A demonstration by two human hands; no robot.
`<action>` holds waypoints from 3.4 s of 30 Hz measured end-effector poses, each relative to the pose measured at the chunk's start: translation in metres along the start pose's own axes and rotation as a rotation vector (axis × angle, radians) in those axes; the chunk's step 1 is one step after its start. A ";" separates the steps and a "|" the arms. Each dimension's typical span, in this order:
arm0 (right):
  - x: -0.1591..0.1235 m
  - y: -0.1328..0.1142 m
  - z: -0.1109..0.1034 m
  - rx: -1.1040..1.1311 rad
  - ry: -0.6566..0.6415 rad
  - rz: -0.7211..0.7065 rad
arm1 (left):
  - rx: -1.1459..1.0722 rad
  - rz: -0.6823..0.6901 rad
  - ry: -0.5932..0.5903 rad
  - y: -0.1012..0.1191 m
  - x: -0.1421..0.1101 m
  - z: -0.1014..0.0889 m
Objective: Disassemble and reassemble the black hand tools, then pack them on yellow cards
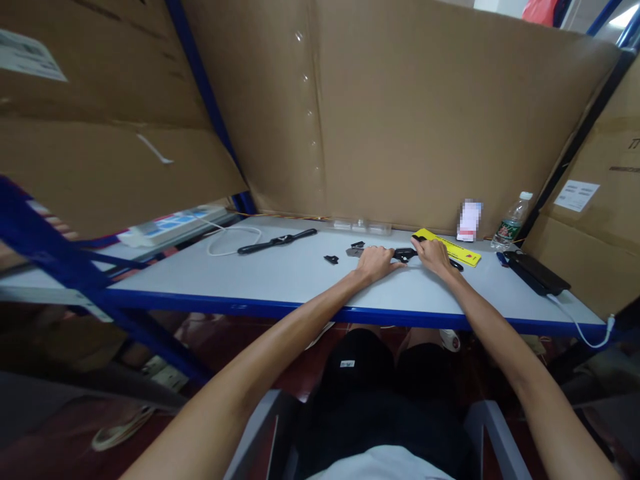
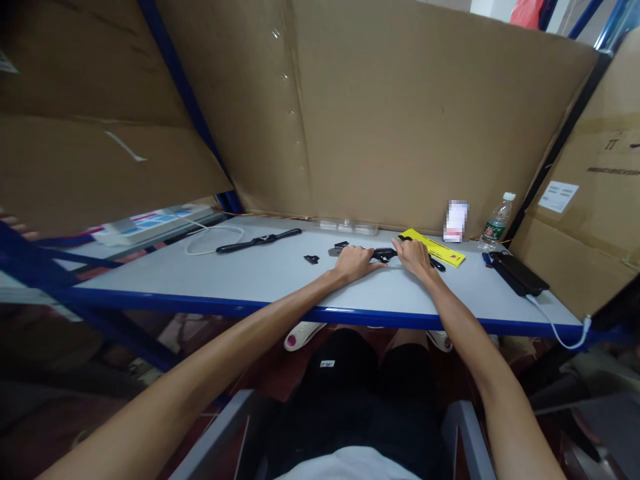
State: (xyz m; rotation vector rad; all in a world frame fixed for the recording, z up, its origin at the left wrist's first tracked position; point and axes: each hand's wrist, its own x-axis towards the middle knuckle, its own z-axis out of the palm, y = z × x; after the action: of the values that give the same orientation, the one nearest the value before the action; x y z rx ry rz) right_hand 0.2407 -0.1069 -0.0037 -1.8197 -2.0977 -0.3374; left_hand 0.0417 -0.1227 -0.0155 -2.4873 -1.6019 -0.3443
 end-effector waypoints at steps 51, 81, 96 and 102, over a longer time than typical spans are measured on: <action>0.010 0.041 -0.001 0.095 0.155 0.270 | 0.063 -0.619 -0.001 -0.224 -0.088 -0.016; -0.003 0.002 0.004 -0.029 -0.084 -0.141 | 0.010 0.055 -0.038 -0.098 0.004 -0.012; 0.004 0.015 0.000 0.031 0.039 -0.008 | -0.325 -0.086 -0.021 -0.149 0.047 -0.001; 0.005 0.016 0.004 0.019 -0.029 0.016 | -0.310 -0.087 -0.165 -0.162 0.027 -0.003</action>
State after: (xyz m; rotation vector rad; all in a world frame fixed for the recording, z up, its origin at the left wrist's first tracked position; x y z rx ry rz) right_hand 0.2555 -0.0984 -0.0063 -1.8398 -2.0976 -0.2885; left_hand -0.0953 -0.0336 -0.0029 -2.7401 -1.8517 -0.4394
